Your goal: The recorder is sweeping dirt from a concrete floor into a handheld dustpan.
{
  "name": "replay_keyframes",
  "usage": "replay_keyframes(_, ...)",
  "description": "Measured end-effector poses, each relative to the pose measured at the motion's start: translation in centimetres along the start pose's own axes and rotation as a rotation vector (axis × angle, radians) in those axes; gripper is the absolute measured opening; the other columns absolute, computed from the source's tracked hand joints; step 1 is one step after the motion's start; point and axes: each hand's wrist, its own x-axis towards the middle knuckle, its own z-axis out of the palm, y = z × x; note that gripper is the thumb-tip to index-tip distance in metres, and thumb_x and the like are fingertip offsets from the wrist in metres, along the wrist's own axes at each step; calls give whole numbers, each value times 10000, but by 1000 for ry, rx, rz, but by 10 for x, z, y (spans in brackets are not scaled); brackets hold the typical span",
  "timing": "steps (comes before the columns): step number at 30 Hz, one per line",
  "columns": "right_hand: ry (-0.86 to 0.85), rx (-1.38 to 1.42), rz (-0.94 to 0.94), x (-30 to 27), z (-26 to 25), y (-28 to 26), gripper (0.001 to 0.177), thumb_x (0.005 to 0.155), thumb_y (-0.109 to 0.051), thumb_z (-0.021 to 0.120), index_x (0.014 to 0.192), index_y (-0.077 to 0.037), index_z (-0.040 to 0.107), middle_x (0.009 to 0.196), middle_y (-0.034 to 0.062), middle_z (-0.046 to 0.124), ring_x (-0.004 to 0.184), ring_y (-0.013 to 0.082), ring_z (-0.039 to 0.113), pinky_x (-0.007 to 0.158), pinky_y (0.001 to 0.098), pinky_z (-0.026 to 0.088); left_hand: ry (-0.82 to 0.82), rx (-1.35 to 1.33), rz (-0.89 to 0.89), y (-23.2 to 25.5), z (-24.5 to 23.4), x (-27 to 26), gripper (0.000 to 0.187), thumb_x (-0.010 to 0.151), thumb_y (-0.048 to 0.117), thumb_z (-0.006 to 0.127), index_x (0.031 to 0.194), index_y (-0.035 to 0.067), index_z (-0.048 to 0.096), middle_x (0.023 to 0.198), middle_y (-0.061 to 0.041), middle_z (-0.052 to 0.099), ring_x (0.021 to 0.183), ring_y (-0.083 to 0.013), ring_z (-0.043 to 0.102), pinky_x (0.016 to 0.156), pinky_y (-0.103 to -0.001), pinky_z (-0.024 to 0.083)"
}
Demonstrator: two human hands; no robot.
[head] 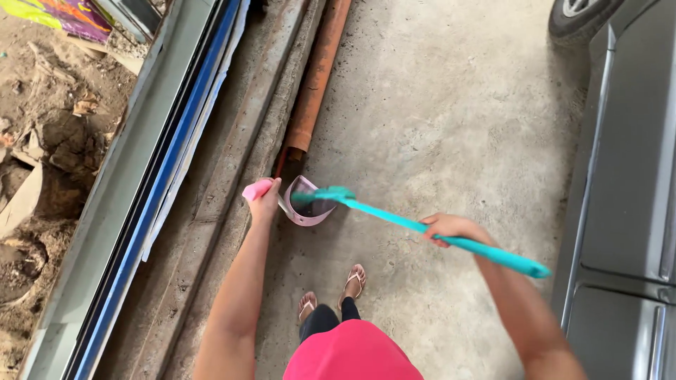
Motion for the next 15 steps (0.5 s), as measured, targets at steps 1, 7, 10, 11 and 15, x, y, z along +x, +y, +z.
replay_keyframes(1, -6, -8, 0, -5, -13, -7, 358, 833, -70, 654, 1190, -94, 667, 615, 28, 540, 455, 121, 499, 389, 301, 410, 9, 1, -4, 6, 2, 0, 232, 876, 264, 807, 859, 49, 721, 804, -49, 685, 745, -163, 650, 742, -328, 530)
replay_keyframes(7, 247, 55, -80, 31, -50, -45, 466, 823, -18, 602, 1280, -107, 606, 628, 45, 544, 447, 150, 481, 392, 328, 424, 85, -119, -65, -2, 14, 8, 228, 850, 271, 809, 857, 67, 707, 785, -46, 685, 731, -161, 643, 720, -321, 536)
replay_keyframes(10, 382, -208, -224, 104, -45, -48, 252, 889, -42, 628, 1090, 109, 608, 632, 108, 604, 482, 189, 596, 428, 335, 499, 81, -56, -47, 1, 14, 11, 225, 880, 254, 789, 821, 55, 702, 791, -53, 684, 723, -173, 644, 715, -319, 528)
replay_keyframes(11, 436, -101, -238, 121, -33, -55, 232, 847, -25, 624, 1073, 16, 591, 618, 106, 598, 475, 203, 588, 424, 355, 498, 93, -73, -35, 0, 14, 12, 222, 884, 248, 787, 822, 54, 700, 788, -53, 682, 725, -171, 643, 715, -318, 527)
replay_keyframes(15, 475, 119, -223, 190, -7, -49, 155, 793, 12, 659, 909, -11, 559, 590, 103, 566, 457, 221, 555, 397, 400, 474, 88, -91, -69, 12, 6, 18, 211, 885, 251, 774, 830, 62, 698, 769, -42, 685, 721, -157, 645, 717, -312, 529)
